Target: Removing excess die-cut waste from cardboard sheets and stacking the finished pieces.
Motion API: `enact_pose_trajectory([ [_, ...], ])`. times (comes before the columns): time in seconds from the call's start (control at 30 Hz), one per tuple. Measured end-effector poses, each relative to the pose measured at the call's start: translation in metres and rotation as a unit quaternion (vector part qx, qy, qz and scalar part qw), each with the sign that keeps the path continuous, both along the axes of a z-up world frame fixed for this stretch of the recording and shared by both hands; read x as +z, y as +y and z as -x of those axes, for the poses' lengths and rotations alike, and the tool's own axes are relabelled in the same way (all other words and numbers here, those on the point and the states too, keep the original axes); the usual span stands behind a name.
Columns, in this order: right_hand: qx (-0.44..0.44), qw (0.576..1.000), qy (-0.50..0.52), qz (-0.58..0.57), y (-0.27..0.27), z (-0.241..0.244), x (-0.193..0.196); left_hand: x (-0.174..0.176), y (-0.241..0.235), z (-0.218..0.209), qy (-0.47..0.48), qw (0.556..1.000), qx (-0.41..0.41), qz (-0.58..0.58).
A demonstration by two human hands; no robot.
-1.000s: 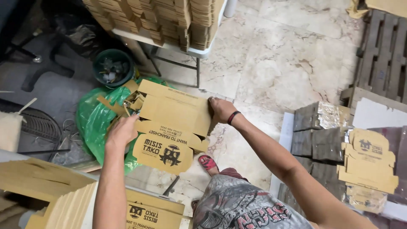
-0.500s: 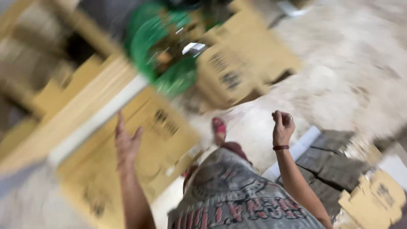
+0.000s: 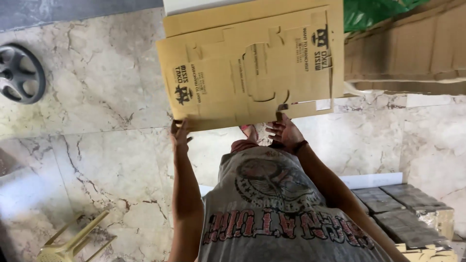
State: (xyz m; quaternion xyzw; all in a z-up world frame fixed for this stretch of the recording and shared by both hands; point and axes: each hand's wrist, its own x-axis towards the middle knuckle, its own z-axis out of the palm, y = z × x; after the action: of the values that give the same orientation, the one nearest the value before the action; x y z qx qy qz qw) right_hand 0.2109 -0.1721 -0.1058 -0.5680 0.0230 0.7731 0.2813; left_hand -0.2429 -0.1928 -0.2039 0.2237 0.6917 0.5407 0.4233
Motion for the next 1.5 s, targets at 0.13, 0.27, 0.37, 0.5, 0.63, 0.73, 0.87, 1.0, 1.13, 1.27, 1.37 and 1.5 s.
enact_pose_trajectory([
  [0.13, -0.091, 0.994, 0.068, 0.008, 0.008, 0.027, -0.016, 0.06, -0.012, 0.002, -0.109, 0.979, 0.049, 0.162],
  [0.27, -0.132, 0.988, 0.053, -0.052, 0.013, 0.029, -0.039, 0.118, -0.008, -0.006, -0.188, 0.973, -0.02, 0.13],
  [0.37, -0.094, 0.993, 0.016, -0.071, 0.017, 0.028, -0.028, 0.113, -0.004, -0.012, -0.152, 0.977, -0.085, 0.126],
  [0.5, -0.021, 0.985, -0.1, -0.142, 0.027, 0.049, -0.003, 0.111, 0.007, -0.015, -0.078, 0.976, -0.142, 0.146],
  [0.63, 0.027, 0.964, -0.207, -0.165, 0.013, 0.038, -0.017, 0.114, 0.01, -0.037, 0.271, 0.922, -0.211, 0.181],
  [0.73, 0.099, 0.909, -0.336, -0.224, -0.007, 0.025, -0.089, 0.107, 0.048, -0.11, 0.493, 0.839, -0.213, 0.087],
  [0.87, 0.13, 0.803, -0.454, -0.364, 0.006, 0.068, -0.005, 0.115, 0.112, -0.203, 0.506, 0.708, -0.442, 0.217],
  [1.0, 0.092, 0.919, -0.242, -0.297, 0.02, 0.046, 0.057, 0.076, 0.131, -0.231, 0.431, 0.693, -0.467, 0.341],
  [1.13, 0.238, 0.723, -0.375, -0.529, 0.023, 0.029, -0.029, 0.054, 0.134, -0.236, 0.476, 0.655, -0.461, 0.364],
  [1.27, -0.012, 0.98, -0.051, -0.19, 0.041, 0.033, 0.014, 0.136, 0.145, -0.239, 0.355, 0.735, -0.451, 0.361],
  [1.37, 0.05, 0.999, -0.003, -0.009, 0.043, 0.017, 0.013, 0.105, 0.149, -0.208, 0.344, 0.73, -0.506, 0.304],
  [1.5, 0.077, 0.993, 0.083, 0.024, 0.026, 0.03, -0.006, 0.139, 0.163, -0.158, 0.417, 0.649, -0.589, 0.242],
])
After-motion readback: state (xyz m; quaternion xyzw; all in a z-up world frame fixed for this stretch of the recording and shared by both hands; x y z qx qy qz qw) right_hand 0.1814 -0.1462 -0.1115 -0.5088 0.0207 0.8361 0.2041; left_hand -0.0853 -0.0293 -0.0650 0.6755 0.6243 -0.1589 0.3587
